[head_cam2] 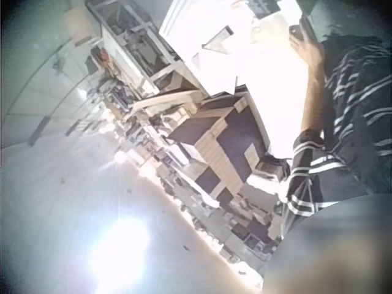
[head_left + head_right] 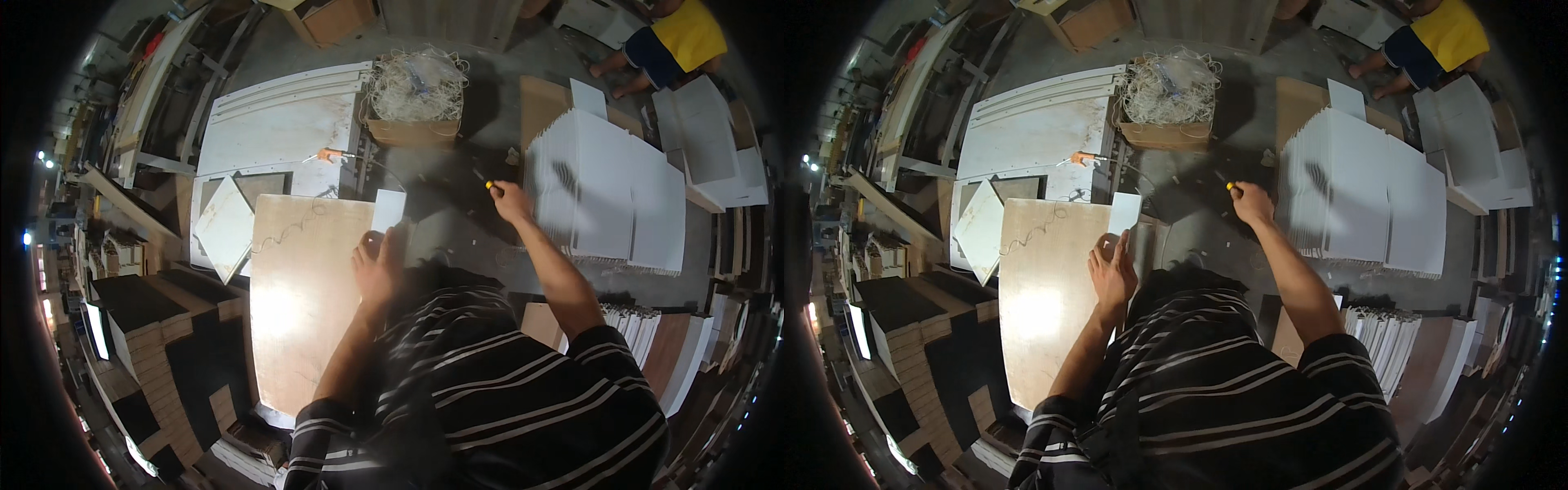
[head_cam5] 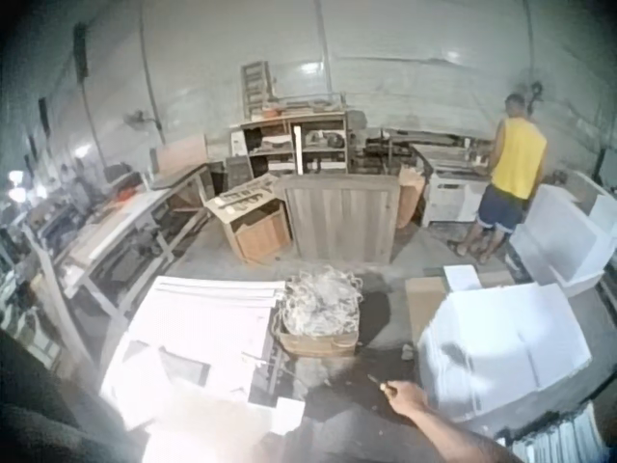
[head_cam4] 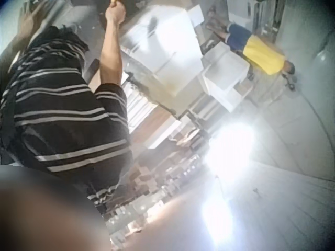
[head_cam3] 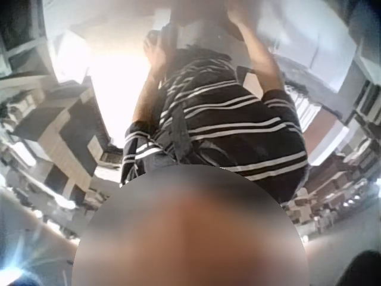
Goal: The person uses a utility knife and a straightedge to cut a long white plastic trim piece on a wooden workbench. They score the trim along the straightedge, snap it, and then stack the cut piece with others.
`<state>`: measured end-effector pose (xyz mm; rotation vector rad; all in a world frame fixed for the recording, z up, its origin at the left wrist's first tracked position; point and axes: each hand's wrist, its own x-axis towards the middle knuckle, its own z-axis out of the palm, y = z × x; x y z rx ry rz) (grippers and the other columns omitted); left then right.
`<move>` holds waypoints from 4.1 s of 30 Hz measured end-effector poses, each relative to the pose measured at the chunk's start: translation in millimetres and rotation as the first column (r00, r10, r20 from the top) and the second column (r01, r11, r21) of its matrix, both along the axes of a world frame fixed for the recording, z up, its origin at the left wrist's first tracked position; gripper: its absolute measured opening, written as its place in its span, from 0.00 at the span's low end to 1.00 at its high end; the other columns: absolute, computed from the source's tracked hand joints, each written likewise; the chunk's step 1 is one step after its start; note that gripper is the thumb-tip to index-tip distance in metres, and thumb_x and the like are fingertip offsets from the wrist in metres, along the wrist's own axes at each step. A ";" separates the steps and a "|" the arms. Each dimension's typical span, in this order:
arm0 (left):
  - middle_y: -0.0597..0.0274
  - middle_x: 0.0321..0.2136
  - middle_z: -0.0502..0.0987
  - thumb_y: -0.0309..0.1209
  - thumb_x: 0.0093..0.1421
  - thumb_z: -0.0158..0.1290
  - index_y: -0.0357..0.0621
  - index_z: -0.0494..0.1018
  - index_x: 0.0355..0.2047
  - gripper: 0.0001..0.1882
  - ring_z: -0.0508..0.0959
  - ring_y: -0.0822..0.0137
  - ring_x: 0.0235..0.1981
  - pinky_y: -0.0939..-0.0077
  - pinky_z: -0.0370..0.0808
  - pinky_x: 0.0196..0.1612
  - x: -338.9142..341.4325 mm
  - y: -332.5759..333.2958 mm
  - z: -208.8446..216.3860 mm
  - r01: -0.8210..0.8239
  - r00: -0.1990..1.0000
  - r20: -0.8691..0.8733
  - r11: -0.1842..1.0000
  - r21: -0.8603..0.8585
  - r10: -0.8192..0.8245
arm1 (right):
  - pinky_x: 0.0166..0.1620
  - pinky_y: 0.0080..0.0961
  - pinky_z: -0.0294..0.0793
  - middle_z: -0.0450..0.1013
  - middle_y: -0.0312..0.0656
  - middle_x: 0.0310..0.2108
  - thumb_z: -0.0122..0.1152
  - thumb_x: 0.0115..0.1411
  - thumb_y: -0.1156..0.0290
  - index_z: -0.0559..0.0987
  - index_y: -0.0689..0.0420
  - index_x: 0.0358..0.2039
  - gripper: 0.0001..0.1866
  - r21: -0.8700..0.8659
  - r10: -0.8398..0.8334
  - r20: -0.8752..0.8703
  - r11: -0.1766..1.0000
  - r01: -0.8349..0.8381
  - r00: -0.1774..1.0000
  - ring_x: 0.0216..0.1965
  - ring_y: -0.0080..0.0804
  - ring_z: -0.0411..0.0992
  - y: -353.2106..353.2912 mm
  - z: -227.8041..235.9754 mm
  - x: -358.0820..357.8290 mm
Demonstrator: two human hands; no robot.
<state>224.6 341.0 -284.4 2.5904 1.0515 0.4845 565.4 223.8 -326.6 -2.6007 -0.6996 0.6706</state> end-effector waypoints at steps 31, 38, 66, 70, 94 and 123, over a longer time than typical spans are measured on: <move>0.38 0.66 0.62 0.30 0.65 0.50 0.52 0.69 0.63 0.25 0.65 0.41 0.64 0.46 0.60 0.65 48.8 18.4 8.8 -0.037 0.999 0.000 0.999 0.008 0.037 | 0.22 0.27 0.77 0.77 0.39 0.25 0.55 0.64 0.70 0.78 0.53 0.61 0.24 -0.068 0.676 -0.404 0.650 -0.757 0.617 0.17 0.28 0.75 129.5 179.2 -16.3; 0.42 0.70 0.60 0.37 0.66 0.50 0.54 0.64 0.68 0.29 0.58 0.43 0.71 0.41 0.51 0.72 50.5 16.5 5.8 -0.111 0.993 -0.038 0.993 -0.029 0.109 | 0.20 0.27 0.76 0.77 0.40 0.25 0.54 0.65 0.69 0.76 0.58 0.62 0.24 -0.127 0.640 -0.496 0.615 -0.778 0.587 0.16 0.28 0.74 150.7 193.8 -12.9; 0.48 0.70 0.62 0.42 0.64 0.57 0.38 0.59 0.69 0.38 0.57 0.44 0.73 0.40 0.49 0.72 57.6 18.8 13.5 -0.203 0.969 -0.135 0.978 0.037 0.206 | 0.42 0.50 0.77 0.80 0.59 0.31 0.57 0.56 0.73 0.84 0.62 0.40 0.14 0.112 0.873 -0.184 0.476 -0.872 0.452 0.36 0.59 0.79 144.5 110.5 -12.8; 0.51 0.72 0.59 0.42 0.66 0.54 0.40 0.55 0.72 0.38 0.55 0.46 0.74 0.43 0.48 0.73 55.4 19.0 11.3 -0.207 0.959 -0.188 0.978 0.038 0.211 | 0.38 0.50 0.78 0.79 0.60 0.29 0.56 0.54 0.74 0.84 0.63 0.36 0.12 0.036 0.816 -0.320 0.519 -0.854 0.482 0.34 0.60 0.79 150.4 109.5 -15.5; 0.52 0.72 0.59 0.42 0.68 0.53 0.42 0.54 0.72 0.38 0.54 0.46 0.74 0.40 0.48 0.73 55.6 19.3 8.5 -0.196 0.957 -0.210 0.980 0.036 0.199 | 0.28 0.48 0.78 0.76 0.64 0.22 0.51 0.59 0.77 0.81 0.66 0.30 0.10 0.225 0.856 -0.111 0.517 -0.826 0.505 0.20 0.51 0.78 130.0 111.1 -14.1; 0.52 0.70 0.63 0.43 0.67 0.54 0.42 0.56 0.72 0.38 0.58 0.47 0.73 0.42 0.50 0.73 66.6 27.8 -0.7 -0.215 0.962 -0.158 0.975 0.060 0.222 | 0.23 0.32 0.72 0.70 0.37 0.29 0.71 0.58 0.58 0.72 0.50 0.42 0.19 -0.051 -0.041 -0.999 0.825 0.563 -0.030 0.19 0.29 0.68 144.6 12.9 -74.8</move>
